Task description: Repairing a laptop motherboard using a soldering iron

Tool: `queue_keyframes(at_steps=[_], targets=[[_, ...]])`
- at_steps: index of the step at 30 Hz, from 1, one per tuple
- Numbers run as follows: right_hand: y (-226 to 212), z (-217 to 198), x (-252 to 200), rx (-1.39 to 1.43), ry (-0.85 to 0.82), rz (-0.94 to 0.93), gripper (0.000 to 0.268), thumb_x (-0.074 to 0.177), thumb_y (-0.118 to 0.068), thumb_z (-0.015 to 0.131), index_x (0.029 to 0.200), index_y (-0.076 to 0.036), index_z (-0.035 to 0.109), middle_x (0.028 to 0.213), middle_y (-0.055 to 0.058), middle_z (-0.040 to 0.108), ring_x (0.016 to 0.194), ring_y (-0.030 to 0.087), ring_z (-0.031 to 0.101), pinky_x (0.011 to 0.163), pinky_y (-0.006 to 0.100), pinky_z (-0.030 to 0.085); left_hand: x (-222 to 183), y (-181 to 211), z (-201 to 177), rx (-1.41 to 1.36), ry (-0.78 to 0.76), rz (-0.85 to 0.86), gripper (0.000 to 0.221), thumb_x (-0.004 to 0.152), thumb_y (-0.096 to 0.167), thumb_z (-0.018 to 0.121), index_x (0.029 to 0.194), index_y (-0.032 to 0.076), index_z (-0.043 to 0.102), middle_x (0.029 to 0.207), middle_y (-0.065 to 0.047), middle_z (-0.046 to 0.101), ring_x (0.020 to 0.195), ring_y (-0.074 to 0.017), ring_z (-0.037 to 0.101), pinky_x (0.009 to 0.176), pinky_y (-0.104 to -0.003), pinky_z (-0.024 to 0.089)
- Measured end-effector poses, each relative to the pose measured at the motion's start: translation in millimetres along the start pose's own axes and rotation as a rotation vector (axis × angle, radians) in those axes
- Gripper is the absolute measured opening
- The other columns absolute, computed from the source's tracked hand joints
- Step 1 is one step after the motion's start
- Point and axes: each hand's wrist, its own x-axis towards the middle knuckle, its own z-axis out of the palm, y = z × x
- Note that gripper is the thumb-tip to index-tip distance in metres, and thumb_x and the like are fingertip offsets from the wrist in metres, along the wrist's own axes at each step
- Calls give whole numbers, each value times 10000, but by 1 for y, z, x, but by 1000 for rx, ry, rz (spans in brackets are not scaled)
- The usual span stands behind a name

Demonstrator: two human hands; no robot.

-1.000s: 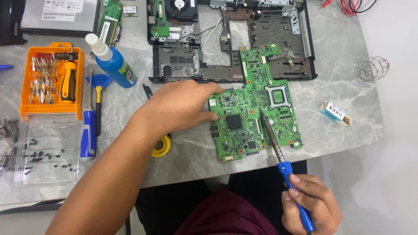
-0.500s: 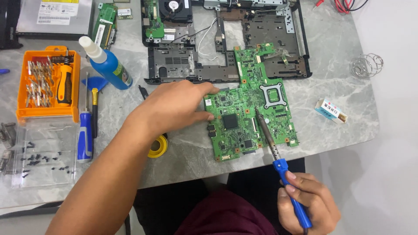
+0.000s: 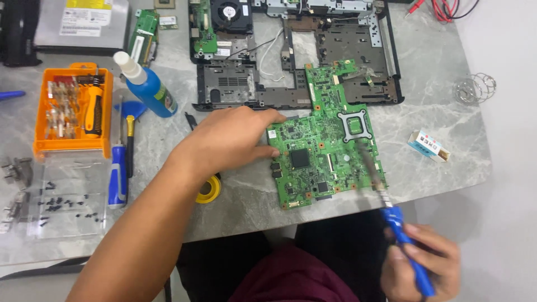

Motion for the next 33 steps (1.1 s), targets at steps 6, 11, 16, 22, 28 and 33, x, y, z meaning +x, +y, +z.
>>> queue_keyframes(at_steps=[6,11,16,22,28,33], targets=[[3,6,13,11,194,41,152,815,-63,611,876,-22,478,1008,272,498,816,319,567,686,356,595,-5,8,-6,2,-26,-33,615,860,371,650,1407,208,420,1145,-157,633,1073,-412,571,815,-543,469],[22,1,26,-132,-16,1,60,900,54,593,928,106,581,1128,346,563,964,402,624,855,409,583,-15,10,-10,-4,74,44,598,863,370,654,1387,184,434,1012,-127,667,967,-345,611,701,-494,491],[14,12,68,-28,-172,-7,43,925,25,545,934,4,582,1194,276,578,967,344,650,941,392,531,-40,33,-9,-76,253,19,598,837,338,659,1379,187,454,1174,-68,612,1019,-253,585,838,-463,440],[36,39,80,533,78,322,98,875,-68,562,967,-58,529,1170,228,566,879,300,631,947,361,517,-80,80,57,-720,582,3,652,794,307,644,1392,201,407,1408,-77,373,1303,-234,390,1074,-468,304],[21,44,89,708,137,480,81,870,-55,581,925,-40,524,1112,194,580,986,219,591,884,351,592,-68,94,119,-816,811,-15,695,788,234,709,1376,71,375,1475,-265,213,1382,-431,207,1098,-529,188],[19,44,92,792,89,574,75,861,-56,567,907,-26,516,1052,175,591,751,145,593,831,357,620,-55,106,120,-1113,909,34,748,784,132,715,1384,-58,311,1440,-383,125,1315,-589,230,1067,-637,258]])
